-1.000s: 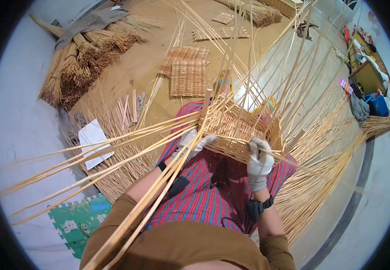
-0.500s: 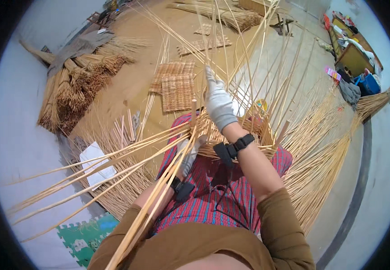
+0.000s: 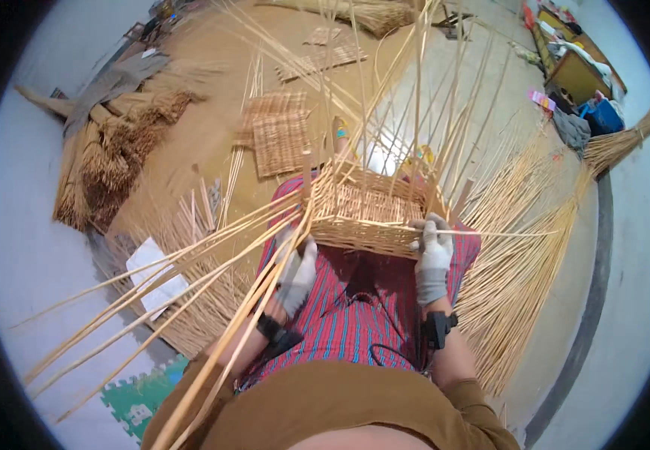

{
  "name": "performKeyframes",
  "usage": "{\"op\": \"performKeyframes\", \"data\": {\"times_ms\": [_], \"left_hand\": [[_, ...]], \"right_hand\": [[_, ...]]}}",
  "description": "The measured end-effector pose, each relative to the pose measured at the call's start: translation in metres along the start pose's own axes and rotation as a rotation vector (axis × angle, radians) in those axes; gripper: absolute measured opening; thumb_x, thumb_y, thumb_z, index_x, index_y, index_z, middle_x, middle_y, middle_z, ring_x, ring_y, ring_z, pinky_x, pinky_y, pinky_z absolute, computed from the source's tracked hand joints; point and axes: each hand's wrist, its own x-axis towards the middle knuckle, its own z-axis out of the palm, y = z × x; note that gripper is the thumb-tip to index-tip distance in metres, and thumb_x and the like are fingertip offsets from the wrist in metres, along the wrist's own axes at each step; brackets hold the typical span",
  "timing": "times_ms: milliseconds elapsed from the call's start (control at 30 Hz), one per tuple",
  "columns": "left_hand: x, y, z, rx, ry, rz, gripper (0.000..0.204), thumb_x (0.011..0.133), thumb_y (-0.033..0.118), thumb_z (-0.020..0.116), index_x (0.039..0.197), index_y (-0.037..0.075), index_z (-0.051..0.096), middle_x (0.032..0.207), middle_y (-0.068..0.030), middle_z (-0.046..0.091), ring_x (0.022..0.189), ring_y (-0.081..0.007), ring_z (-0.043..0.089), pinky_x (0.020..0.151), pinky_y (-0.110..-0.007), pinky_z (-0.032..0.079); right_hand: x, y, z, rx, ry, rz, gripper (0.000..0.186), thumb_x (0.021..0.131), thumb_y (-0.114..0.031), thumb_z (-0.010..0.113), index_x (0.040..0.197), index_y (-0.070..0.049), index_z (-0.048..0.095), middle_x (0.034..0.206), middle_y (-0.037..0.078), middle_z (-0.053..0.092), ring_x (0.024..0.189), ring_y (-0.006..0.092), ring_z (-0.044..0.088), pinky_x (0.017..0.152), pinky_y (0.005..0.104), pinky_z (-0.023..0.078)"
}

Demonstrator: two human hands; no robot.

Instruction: Weaving a small rectangular basket from straw or bamboo strips while sitting on the floor.

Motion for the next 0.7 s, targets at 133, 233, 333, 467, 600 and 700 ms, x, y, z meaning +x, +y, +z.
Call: {"op": "performKeyframes", "data": {"times_ms": [133, 233, 333, 467, 600, 700], "left_hand": [[0.026, 0.040, 0.037, 0.084, -0.580, 0.120, 0.027, 0.101, 0.012, 0.052, 0.125, 0.002, 0.059, 0.103, -0.0148, 0.070, 0.088, -0.0192, 0.071, 0.073, -0.033, 0.058], [0.061, 0.051, 0.062, 0.045, -0.945, -0.359, 0.038, 0.099, 0.025, 0.062, 0.130, 0.003, 0.060, 0.083, -0.0154, 0.071, 0.071, -0.0202, 0.071, 0.058, -0.034, 0.057], [0.063, 0.044, 0.075, 0.250, -0.823, -0.183, 0.041, 0.095, 0.037, 0.063, 0.111, 0.000, 0.069, 0.094, -0.0218, 0.073, 0.090, -0.0345, 0.072, 0.083, -0.044, 0.054], [0.057, 0.023, 0.083, 0.211, -0.716, -0.170, 0.044, 0.099, 0.043, 0.056, 0.101, 0.001, 0.066, 0.067, -0.0148, 0.065, 0.056, -0.0248, 0.065, 0.052, -0.039, 0.051], [0.068, 0.012, 0.088, 0.207, -0.804, -0.244, 0.049, 0.099, 0.047, 0.054, 0.103, -0.001, 0.064, 0.065, -0.0128, 0.065, 0.050, -0.0241, 0.065, 0.048, -0.039, 0.053], [0.075, 0.018, 0.090, 0.181, -0.712, -0.037, 0.051, 0.098, 0.048, 0.055, 0.109, -0.001, 0.065, 0.072, -0.0138, 0.068, 0.053, -0.0246, 0.066, 0.050, -0.040, 0.054]], "right_hand": [[-0.009, -0.021, 0.007, -0.038, 0.007, 0.020, 0.021, 0.104, -0.010, 0.057, 0.124, -0.008, 0.050, 0.094, 0.013, 0.071, 0.074, 0.0157, 0.065, 0.059, 0.0282, 0.055], [-0.003, -0.055, 0.036, -0.527, -0.202, -0.345, 0.026, 0.101, -0.005, 0.056, 0.126, -0.008, 0.049, 0.096, 0.010, 0.072, 0.081, 0.0201, 0.069, 0.068, 0.0354, 0.057], [0.030, -0.069, 0.086, -0.830, -0.334, -0.590, 0.040, 0.097, -0.004, 0.056, 0.135, -0.008, 0.047, 0.105, 0.018, 0.073, 0.094, 0.0339, 0.073, 0.080, 0.0441, 0.057], [0.096, -0.045, 0.150, -1.419, -0.266, -0.558, 0.075, 0.089, -0.001, 0.057, 0.158, -0.020, 0.032, 0.144, 0.035, 0.047, 0.120, 0.0479, 0.059, 0.096, 0.0481, 0.052], [0.116, -0.028, 0.136, -1.161, -0.207, -0.442, 0.077, 0.093, 0.001, 0.051, 0.161, -0.025, 0.025, 0.132, 0.033, 0.058, 0.108, 0.0470, 0.065, 0.091, 0.0453, 0.055], [0.068, -0.038, 0.077, -0.453, -0.216, -0.220, 0.060, 0.099, -0.006, 0.054, 0.155, -0.017, 0.036, 0.121, 0.027, 0.065, 0.106, 0.0386, 0.068, 0.089, 0.0404, 0.056]]}}
